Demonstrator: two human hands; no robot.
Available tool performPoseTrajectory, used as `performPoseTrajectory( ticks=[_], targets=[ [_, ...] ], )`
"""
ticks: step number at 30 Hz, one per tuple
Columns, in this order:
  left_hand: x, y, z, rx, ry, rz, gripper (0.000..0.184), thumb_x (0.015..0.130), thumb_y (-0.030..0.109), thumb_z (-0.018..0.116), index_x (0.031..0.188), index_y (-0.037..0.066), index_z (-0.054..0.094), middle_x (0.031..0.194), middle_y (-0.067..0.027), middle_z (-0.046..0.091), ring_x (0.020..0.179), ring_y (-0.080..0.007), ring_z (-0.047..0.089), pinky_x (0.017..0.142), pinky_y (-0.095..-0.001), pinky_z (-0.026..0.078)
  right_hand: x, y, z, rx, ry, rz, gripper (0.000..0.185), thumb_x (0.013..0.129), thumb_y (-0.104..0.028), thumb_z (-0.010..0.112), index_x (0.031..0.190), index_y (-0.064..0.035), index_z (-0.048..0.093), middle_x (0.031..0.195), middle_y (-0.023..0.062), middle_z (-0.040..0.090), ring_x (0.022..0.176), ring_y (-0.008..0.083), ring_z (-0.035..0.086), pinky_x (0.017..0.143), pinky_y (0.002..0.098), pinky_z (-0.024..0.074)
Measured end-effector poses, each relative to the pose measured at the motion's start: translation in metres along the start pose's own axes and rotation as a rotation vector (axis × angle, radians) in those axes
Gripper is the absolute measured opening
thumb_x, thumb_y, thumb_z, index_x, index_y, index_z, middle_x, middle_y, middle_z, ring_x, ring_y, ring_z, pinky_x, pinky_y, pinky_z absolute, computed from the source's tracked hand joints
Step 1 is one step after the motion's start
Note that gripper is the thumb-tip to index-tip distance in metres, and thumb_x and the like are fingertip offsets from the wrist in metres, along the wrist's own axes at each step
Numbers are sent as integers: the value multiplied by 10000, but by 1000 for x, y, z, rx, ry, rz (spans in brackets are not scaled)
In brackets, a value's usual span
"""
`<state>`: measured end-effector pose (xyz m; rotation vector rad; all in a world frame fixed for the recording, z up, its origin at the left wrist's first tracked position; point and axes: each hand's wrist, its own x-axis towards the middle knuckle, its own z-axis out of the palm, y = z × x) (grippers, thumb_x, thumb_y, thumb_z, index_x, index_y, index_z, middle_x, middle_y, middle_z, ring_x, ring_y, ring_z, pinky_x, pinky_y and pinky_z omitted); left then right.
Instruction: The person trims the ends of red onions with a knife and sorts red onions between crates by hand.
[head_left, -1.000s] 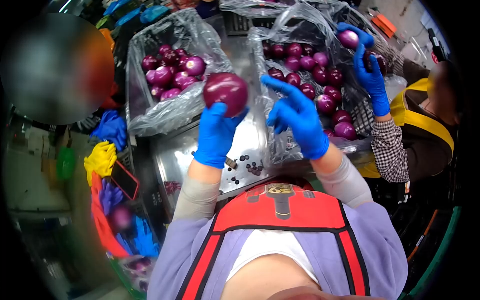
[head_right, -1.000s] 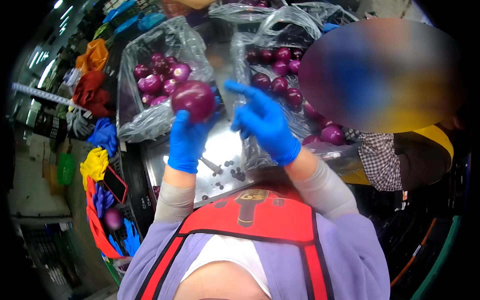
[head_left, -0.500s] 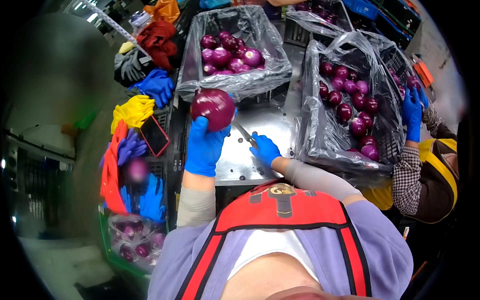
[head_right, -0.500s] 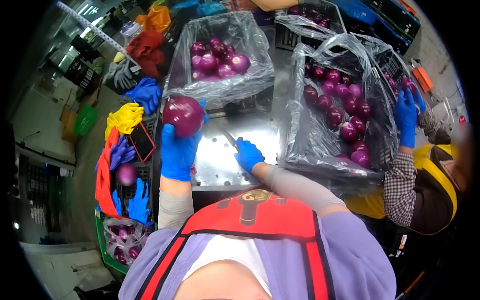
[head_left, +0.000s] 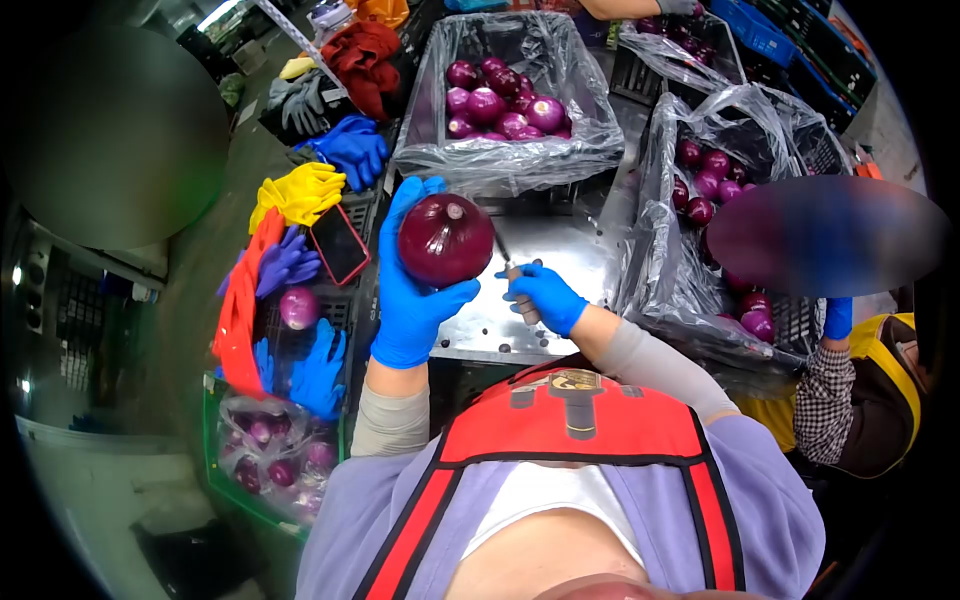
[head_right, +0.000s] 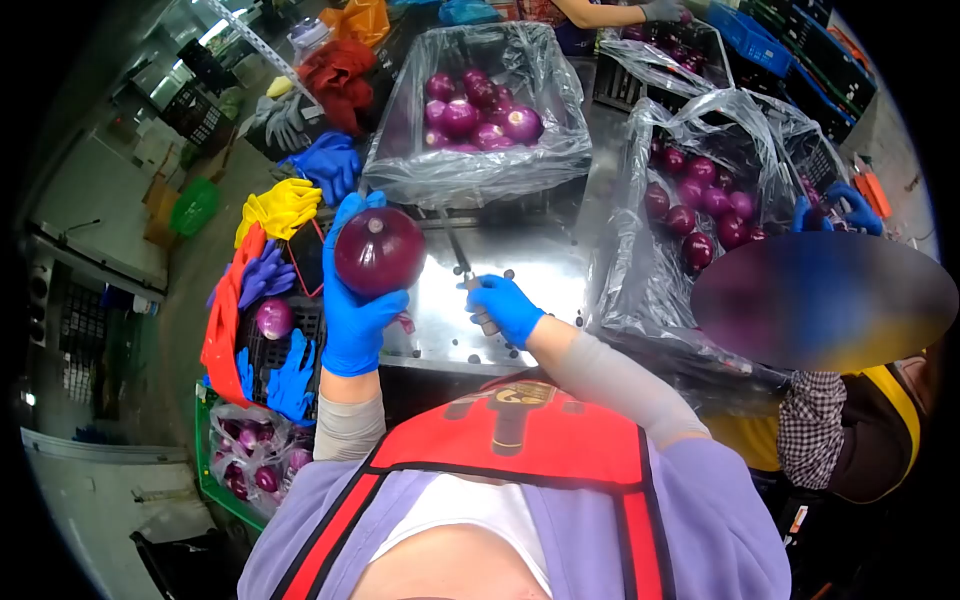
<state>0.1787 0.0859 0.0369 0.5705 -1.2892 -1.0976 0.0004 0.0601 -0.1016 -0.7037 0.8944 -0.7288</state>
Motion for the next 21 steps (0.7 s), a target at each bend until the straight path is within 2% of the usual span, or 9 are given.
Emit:
performPoseTrajectory(
  ticks=[1,2,5,6,8,11,15,19,21],
  targets=[
    [0,1,0,1,-2,1,1035,573,157,880,1416,92,284,1414,-124,367,1303,-250,383,1066,-397,368,-19,-18,19,-12,89,-171,353,816,-117,589,1147,-10,530,1016,82,598,795,135,588,637,267,467],
    [0,1,0,5,5,0,1042,569,168,884,1416,90,283,1419,-125,360,1311,-252,372,1074,-399,356,-35,-35,21,-36,38,-205,371,817,-129,588,1165,-16,528,1178,94,570,978,174,588,802,310,471],
    [3,-6,-5,35,-3,29,1054,560,192,892,1414,85,283,1425,-126,351,1321,-254,358,1083,-400,345,-77,-72,32,-185,18,-555,376,860,-88,549,1231,-33,520,1018,51,581,861,138,566,758,286,465],
    [5,-10,-5,62,-19,61,1060,555,204,895,1412,82,284,1427,-125,349,1323,-255,354,1083,-399,345,-86,-79,34,-185,23,-554,376,860,-88,549,1231,-33,520,1018,51,581,861,138,566,758,286,465],
    [6,-10,-2,36,-22,34,1063,550,205,896,1411,80,286,1428,-125,348,1324,-254,354,1083,-399,345,-101,-91,37,-538,171,-908,436,845,-22,566,1277,-49,511,892,44,563,784,146,547,723,286,461],
    [4,-10,4,-2,-6,-28,1065,543,196,895,1411,77,288,1427,-123,349,1319,-255,360,1077,-401,355,-120,-113,42,-897,187,-1082,522,813,3,608,1317,-69,493,828,61,553,757,178,554,710,300,465],
    [5,-11,13,-38,6,-68,1070,541,172,887,1416,74,281,1425,-119,356,1297,-258,391,1050,-406,389,-133,-119,47,-1100,260,-1035,534,799,-27,641,1311,-76,498,832,91,572,767,216,566,715,316,467],
    [12,-17,13,-107,-58,-85,1049,549,203,887,1413,70,308,1398,-118,400,1272,-259,423,1032,-401,408,-123,-108,36,-961,336,-1186,506,783,-35,666,1267,-74,522,837,98,577,759,234,563,692,328,472],
    [11,-14,18,-96,-43,-100,1034,558,221,886,1411,70,321,1382,-119,419,1266,-258,431,1022,-396,420,-127,-105,35,-771,382,-912,465,770,-32,678,1213,-76,542,812,95,575,732,249,565,664,344,474]
  ],
)
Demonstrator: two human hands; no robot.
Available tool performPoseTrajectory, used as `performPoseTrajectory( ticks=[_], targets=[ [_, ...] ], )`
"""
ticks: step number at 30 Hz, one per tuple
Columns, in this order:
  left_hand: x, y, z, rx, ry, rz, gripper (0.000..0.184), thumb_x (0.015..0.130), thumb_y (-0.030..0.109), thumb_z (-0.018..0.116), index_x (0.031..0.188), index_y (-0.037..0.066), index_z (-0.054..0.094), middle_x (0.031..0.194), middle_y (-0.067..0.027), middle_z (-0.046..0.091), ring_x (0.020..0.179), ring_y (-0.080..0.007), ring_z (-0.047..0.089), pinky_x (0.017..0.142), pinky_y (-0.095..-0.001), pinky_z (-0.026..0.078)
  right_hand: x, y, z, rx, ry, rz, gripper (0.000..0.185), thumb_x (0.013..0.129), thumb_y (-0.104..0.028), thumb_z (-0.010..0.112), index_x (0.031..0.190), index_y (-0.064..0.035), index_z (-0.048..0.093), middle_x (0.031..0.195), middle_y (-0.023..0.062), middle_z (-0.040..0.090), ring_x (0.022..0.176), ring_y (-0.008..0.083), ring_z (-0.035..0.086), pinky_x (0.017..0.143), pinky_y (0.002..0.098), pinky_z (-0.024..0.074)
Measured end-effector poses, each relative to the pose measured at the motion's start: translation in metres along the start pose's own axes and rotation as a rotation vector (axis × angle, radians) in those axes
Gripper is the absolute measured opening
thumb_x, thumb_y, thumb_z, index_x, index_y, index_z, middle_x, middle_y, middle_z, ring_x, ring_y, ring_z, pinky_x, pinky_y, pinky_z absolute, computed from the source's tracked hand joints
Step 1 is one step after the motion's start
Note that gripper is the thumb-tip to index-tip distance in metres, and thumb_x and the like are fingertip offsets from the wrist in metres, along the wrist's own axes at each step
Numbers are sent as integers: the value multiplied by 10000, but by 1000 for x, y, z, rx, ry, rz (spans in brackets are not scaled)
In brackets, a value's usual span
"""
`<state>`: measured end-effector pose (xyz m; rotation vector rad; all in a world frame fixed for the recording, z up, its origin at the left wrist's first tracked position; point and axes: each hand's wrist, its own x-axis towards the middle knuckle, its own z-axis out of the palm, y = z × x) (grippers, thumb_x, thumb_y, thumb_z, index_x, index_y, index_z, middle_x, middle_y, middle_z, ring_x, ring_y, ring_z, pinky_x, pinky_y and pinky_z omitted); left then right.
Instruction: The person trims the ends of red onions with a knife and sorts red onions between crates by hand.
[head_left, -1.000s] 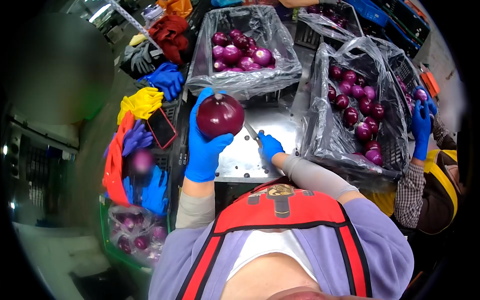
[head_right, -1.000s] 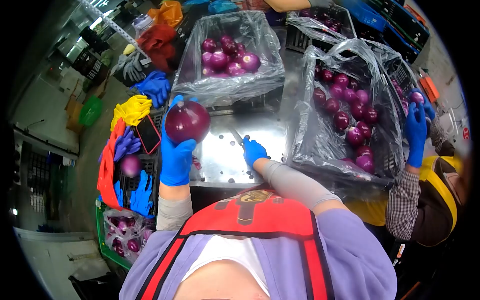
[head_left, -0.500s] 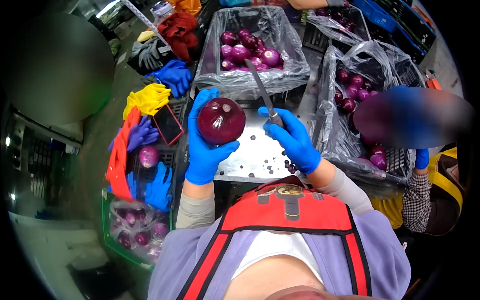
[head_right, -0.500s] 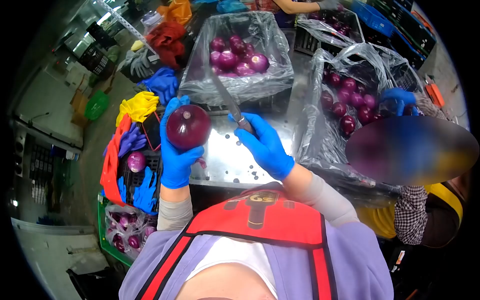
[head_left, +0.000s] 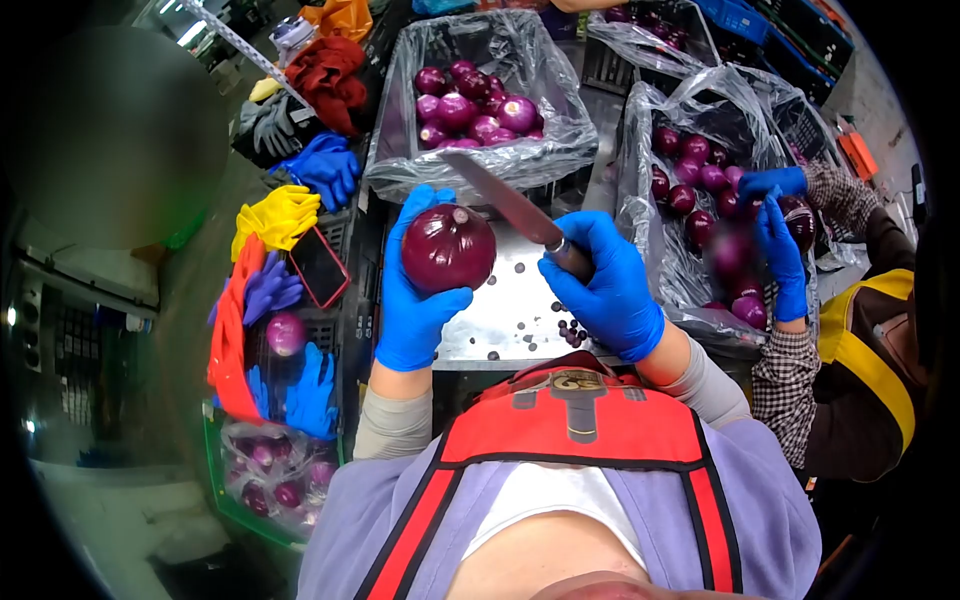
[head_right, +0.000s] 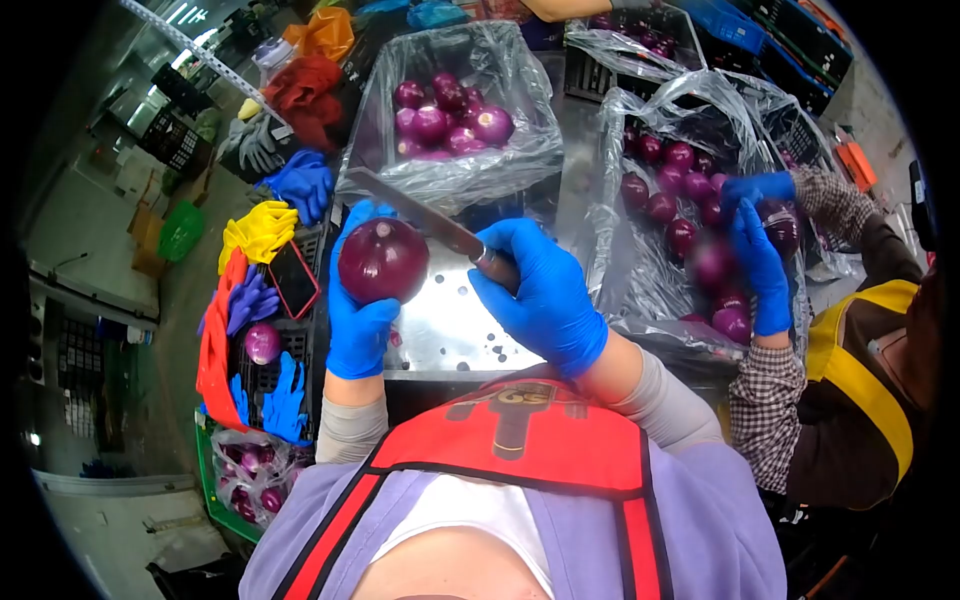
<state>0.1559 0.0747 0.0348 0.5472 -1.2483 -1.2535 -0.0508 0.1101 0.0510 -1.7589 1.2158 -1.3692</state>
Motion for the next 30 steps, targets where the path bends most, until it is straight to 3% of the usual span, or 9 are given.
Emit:
performPoseTrajectory(
  ticks=[1,3,6,9,21,24,28,30],
  targets=[
    [-1,-1,1,-20,9,-24,1035,562,222,885,1414,71,317,1379,-119,420,1264,-257,432,1021,-395,422,1,1,1,-1,2,1,465,770,-32,678,1213,-76,542,812,95,575,732,249,565,664,344,474],
    [1,-4,1,-43,15,-50,1037,566,224,884,1417,72,312,1377,-119,422,1262,-256,434,1019,-394,424,5,5,4,-296,47,-314,474,744,-6,669,1197,-79,550,768,83,567,685,242,564,611,348,470],
    [3,-11,-1,17,-12,21,1033,571,225,882,1414,75,304,1381,-121,412,1256,-258,440,1023,-396,422,14,8,8,-507,127,-506,486,709,-8,666,1177,-79,557,752,69,562,656,230,560,577,342,466],
    [4,-12,2,27,-14,38,1031,574,223,880,1409,82,293,1388,-122,396,1255,-259,438,1025,-396,421,13,17,11,-623,52,-453,588,665,-15,684,1232,-105,555,786,69,580,696,247,567,613,364,466],
    [3,-16,8,155,5,116,1004,553,174,864,1381,95,300,1382,-113,380,1264,-260,413,1053,-399,388,20,14,18,-679,59,-462,632,631,-28,687,1241,-109,543,764,67,539,697,254,546,611,370,447],
    [5,-16,9,160,11,118,1001,547,177,867,1374,93,309,1379,-114,380,1261,-259,414,1054,-399,387,25,16,19,-729,109,-550,505,661,-89,655,1155,-44,564,721,49,495,617,213,510,531,334,431],
    [6,-19,5,158,-4,123,992,551,183,866,1372,91,317,1380,-116,381,1256,-260,421,1045,-396,398,25,17,19,-741,122,-555,496,665,-83,649,1153,-46,568,714,48,487,614,211,506,529,331,428],
    [6,-20,4,173,-20,128,991,556,187,865,1376,91,317,1383,-118,380,1256,-261,422,1039,-397,404,23,15,16,-750,72,-448,595,646,-18,654,1227,-99,554,745,62,536,671,253,541,595,371,444]
  ],
)
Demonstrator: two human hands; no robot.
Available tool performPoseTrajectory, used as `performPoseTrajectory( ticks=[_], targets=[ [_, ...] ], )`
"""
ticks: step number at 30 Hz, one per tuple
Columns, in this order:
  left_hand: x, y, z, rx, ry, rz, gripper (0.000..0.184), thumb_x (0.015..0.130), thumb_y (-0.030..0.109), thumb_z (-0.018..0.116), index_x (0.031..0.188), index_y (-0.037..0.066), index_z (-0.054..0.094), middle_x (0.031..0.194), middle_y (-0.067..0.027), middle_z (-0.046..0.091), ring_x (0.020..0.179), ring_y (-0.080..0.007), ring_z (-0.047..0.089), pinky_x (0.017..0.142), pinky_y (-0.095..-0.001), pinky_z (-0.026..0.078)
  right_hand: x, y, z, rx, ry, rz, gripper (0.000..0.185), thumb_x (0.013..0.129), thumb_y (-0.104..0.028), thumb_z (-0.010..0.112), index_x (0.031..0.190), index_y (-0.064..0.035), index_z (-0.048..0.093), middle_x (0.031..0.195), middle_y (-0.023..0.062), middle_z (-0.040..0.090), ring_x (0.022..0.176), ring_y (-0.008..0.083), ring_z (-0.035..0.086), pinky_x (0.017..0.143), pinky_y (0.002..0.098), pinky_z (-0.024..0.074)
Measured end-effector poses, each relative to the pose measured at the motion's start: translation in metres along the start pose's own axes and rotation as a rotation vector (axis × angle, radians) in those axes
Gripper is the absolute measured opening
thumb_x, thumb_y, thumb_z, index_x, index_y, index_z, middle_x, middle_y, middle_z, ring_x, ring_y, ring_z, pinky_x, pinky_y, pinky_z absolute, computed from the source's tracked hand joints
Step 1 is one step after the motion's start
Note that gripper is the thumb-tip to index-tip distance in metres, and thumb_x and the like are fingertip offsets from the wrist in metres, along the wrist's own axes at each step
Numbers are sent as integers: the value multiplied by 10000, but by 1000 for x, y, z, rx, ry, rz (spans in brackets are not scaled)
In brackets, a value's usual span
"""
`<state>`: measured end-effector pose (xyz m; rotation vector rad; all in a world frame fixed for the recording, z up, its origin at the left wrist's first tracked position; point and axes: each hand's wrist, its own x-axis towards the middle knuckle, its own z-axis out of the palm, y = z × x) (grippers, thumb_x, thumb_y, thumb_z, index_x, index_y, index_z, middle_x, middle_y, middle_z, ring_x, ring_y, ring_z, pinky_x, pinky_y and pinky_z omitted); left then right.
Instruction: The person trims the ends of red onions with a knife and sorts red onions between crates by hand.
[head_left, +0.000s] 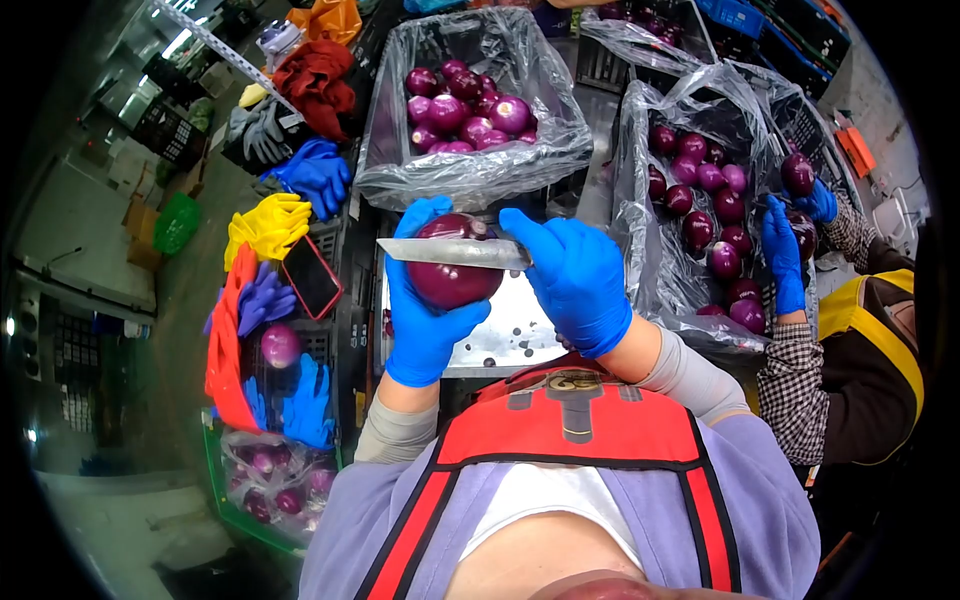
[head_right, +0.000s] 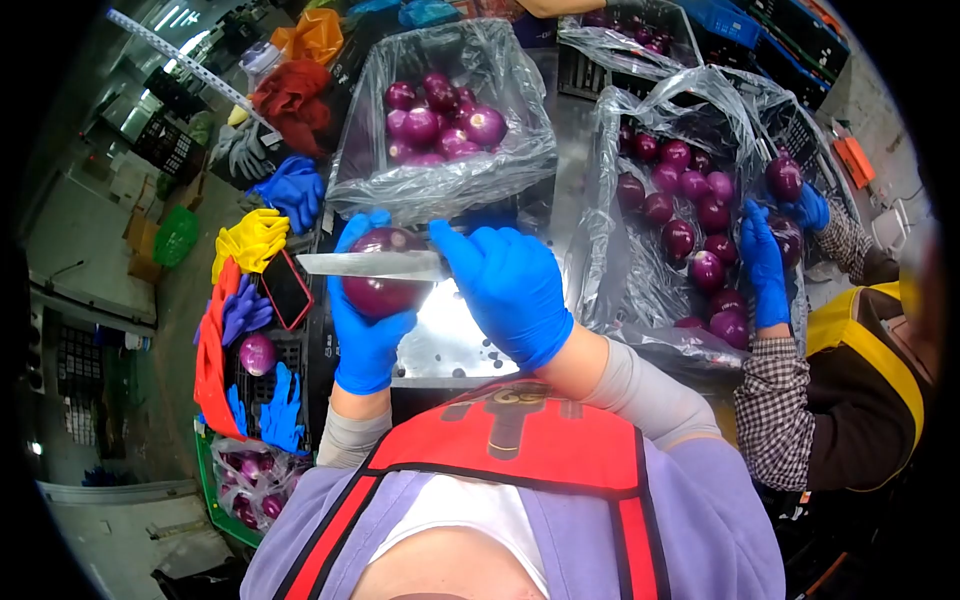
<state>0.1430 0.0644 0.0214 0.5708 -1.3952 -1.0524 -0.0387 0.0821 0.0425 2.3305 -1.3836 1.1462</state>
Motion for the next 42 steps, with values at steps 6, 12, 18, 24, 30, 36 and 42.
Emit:
performPoseTrajectory(
  ticks=[6,12,18,24,30,36,42],
  targets=[
    [3,5,0,-253,-32,-127,986,587,247,855,1395,61,320,1362,-144,418,1252,-265,440,1023,-402,418,-3,15,8,-14,93,-31,461,691,-67,634,1149,-84,588,678,42,471,590,212,501,514,334,424],
    [4,2,-2,-385,-46,-237,1035,602,369,838,1409,15,296,1349,-149,437,1262,-255,437,1030,-389,410,-2,19,2,-84,106,-62,437,708,-57,620,1143,-88,596,668,36,459,580,203,493,503,331,415],
    [7,5,-1,-536,-116,-377,1057,607,469,798,1410,6,290,1329,-165,461,1238,-276,467,1034,-400,406,4,13,5,-121,103,-105,461,703,-52,614,1163,-76,594,670,29,442,571,186,473,502,320,399],
    [6,2,-13,-637,-104,-418,998,683,573,677,1400,-6,294,1283,-199,490,1170,-329,521,921,-462,501,-2,17,4,-95,75,-113,472,704,-56,605,1176,-73,597,680,26,438,591,182,473,519,314,396],
    [2,-4,-16,-498,-120,-420,976,738,689,499,1352,-56,359,1338,-197,447,1186,-341,499,862,-457,521,3,6,2,-147,68,-125,537,666,-41,636,1197,-117,611,665,-10,464,606,163,496,565,311,403],
    [0,-23,-25,-1133,-254,-575,995,720,715,514,1390,4,327,1340,-214,454,1185,-362,509,900,-462,506,1,3,1,-95,64,-144,516,680,-63,638,1193,-110,615,662,-10,457,604,158,492,571,307,397],
    [-9,-40,-32,-1379,-294,-643,901,778,710,394,1352,16,386,1310,-228,474,1130,-407,524,763,-529,527,2,-1,2,-126,47,-170,518,683,-54,628,1198,-102,608,685,2,470,625,174,502,580,324,411]
  ],
)
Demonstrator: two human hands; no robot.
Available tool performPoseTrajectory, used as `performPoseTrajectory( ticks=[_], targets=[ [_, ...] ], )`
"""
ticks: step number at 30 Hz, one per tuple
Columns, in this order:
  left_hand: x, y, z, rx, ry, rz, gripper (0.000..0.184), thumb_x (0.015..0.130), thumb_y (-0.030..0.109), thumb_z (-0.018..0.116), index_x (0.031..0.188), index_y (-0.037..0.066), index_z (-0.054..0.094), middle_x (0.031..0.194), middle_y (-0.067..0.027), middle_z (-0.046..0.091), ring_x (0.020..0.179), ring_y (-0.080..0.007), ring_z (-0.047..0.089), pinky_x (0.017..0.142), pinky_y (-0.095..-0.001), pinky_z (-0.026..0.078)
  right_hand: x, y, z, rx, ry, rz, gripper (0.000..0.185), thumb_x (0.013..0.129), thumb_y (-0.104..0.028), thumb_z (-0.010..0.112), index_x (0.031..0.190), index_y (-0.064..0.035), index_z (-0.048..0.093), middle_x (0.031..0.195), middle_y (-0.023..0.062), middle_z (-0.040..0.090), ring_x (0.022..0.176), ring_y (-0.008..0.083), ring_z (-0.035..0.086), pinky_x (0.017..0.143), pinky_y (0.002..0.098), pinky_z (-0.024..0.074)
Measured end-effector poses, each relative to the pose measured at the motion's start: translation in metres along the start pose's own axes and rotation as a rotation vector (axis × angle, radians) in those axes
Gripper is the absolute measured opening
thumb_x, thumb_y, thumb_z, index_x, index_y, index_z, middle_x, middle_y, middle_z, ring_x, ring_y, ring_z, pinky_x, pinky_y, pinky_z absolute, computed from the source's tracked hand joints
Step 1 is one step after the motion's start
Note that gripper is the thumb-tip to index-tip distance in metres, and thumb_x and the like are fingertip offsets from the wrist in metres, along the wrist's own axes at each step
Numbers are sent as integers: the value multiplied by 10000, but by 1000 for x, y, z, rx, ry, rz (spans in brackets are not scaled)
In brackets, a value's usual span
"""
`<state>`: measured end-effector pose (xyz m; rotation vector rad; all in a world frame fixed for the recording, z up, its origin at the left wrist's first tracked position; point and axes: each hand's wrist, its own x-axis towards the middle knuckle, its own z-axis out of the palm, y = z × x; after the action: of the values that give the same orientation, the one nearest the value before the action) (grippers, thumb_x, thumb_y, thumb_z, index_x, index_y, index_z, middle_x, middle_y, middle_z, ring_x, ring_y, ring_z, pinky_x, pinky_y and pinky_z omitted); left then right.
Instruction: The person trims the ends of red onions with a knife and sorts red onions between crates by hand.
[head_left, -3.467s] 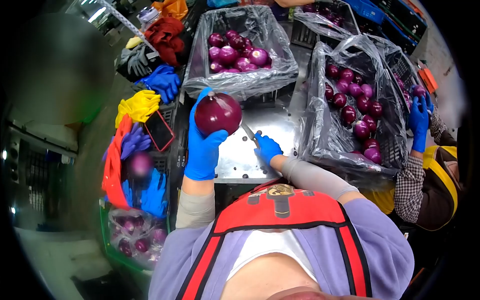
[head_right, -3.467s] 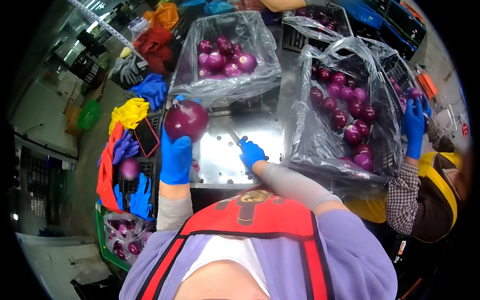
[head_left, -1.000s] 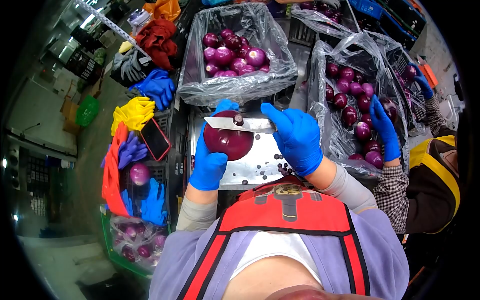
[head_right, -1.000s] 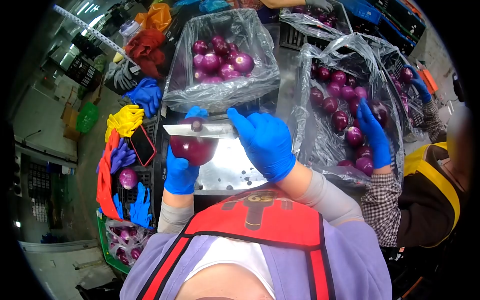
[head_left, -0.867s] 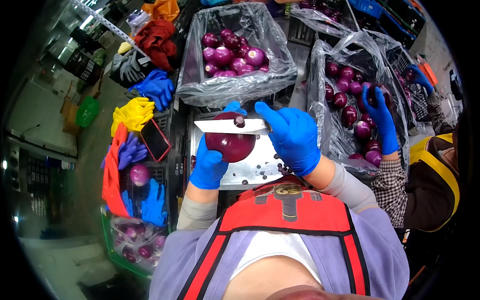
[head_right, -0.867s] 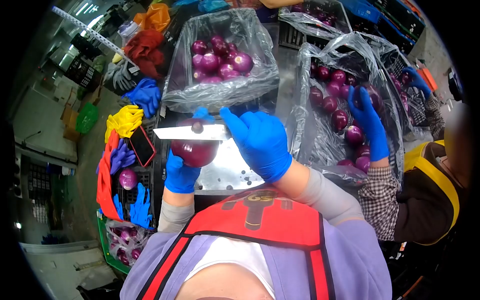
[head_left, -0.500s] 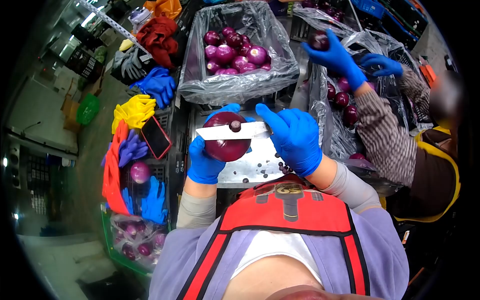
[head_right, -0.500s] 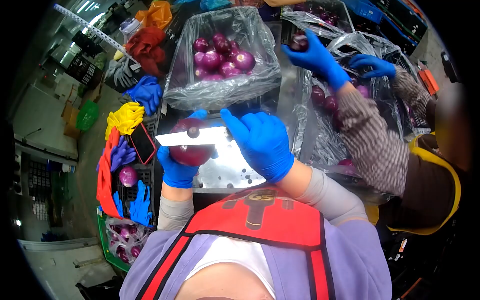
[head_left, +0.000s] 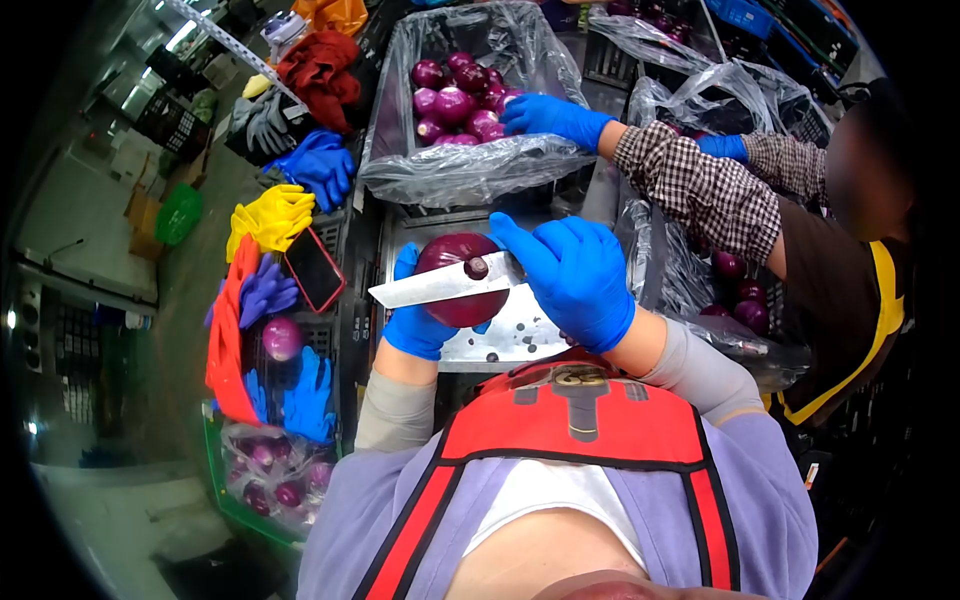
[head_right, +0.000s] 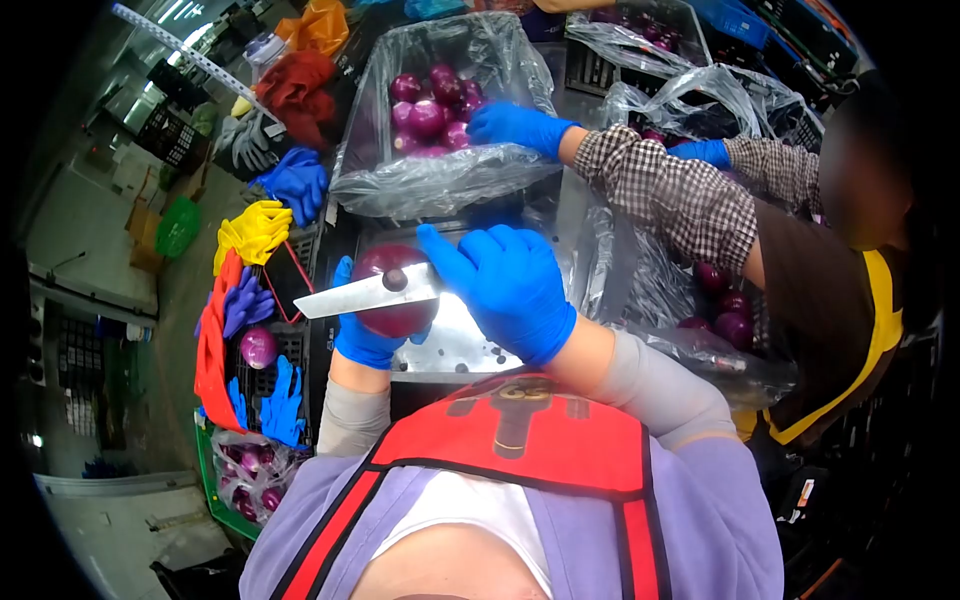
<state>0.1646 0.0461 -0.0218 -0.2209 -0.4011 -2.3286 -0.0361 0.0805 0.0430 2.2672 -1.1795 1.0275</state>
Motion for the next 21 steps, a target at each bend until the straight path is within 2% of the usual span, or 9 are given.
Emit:
performPoseTrajectory(
  ticks=[1,5,8,12,14,15,17,19,21],
  targets=[
    [0,0,-4,-7,54,12,921,768,715,411,1366,17,361,1314,-242,463,1120,-425,531,690,-539,548,1,1,0,0,1,-1,518,683,-54,628,1198,-102,608,685,2,470,625,174,502,580,324,411],
    [11,2,14,115,59,53,585,938,457,301,1268,-4,443,1252,-218,510,1074,-420,550,907,-549,458,-2,15,3,109,18,87,547,677,-32,616,1219,-94,579,726,31,503,657,204,525,598,345,426],
    [7,5,12,192,56,77,684,915,526,340,1314,-25,403,1302,-254,475,1015,-441,587,899,-578,464,-8,15,2,199,31,159,603,657,44,617,1240,-103,566,820,85,588,698,268,569,628,353,459],
    [-1,10,-3,-170,-4,-117,970,767,711,474,1396,-8,304,1386,-284,370,1183,-444,488,912,-535,489,-23,12,12,396,-12,306,479,771,-15,638,1234,-109,556,838,89,596,686,225,563,613,320,457],
    [4,5,9,147,98,143,1002,757,656,556,1422,-17,226,1442,-275,277,1297,-402,375,927,-538,478,-31,10,13,476,-39,376,422,820,-54,633,1231,-108,553,839,74,598,687,186,560,608,303,453],
    [3,9,17,271,197,148,1058,706,544,696,1442,-2,168,1483,-232,219,1358,-373,278,947,-543,464,-34,10,14,788,-203,626,393,848,-81,611,1235,-102,545,832,48,590,695,142,545,603,282,450],
    [3,12,24,366,222,217,1070,681,485,742,1444,2,169,1484,-224,222,1353,-361,294,973,-538,444,-44,8,25,1223,-461,983,367,892,-134,566,1251,-72,520,804,-11,552,702,60,505,615,234,442],
    [4,11,31,488,284,360,1092,624,329,829,1446,10,185,1470,-211,262,1343,-322,330,1053,-492,378,-93,12,78,1280,-571,971,419,846,-196,649,1211,-26,533,767,3,524,701,85,519,644,249,459],
    [6,15,31,692,263,382,1048,633,356,824,1432,19,236,1447,-193,311,1337,-313,343,1063,-458,368,-116,6,98,1113,-789,975,477,831,-200,639,1257,-47,492,843,69,571,733,159,577,688,305,512]
  ],
)
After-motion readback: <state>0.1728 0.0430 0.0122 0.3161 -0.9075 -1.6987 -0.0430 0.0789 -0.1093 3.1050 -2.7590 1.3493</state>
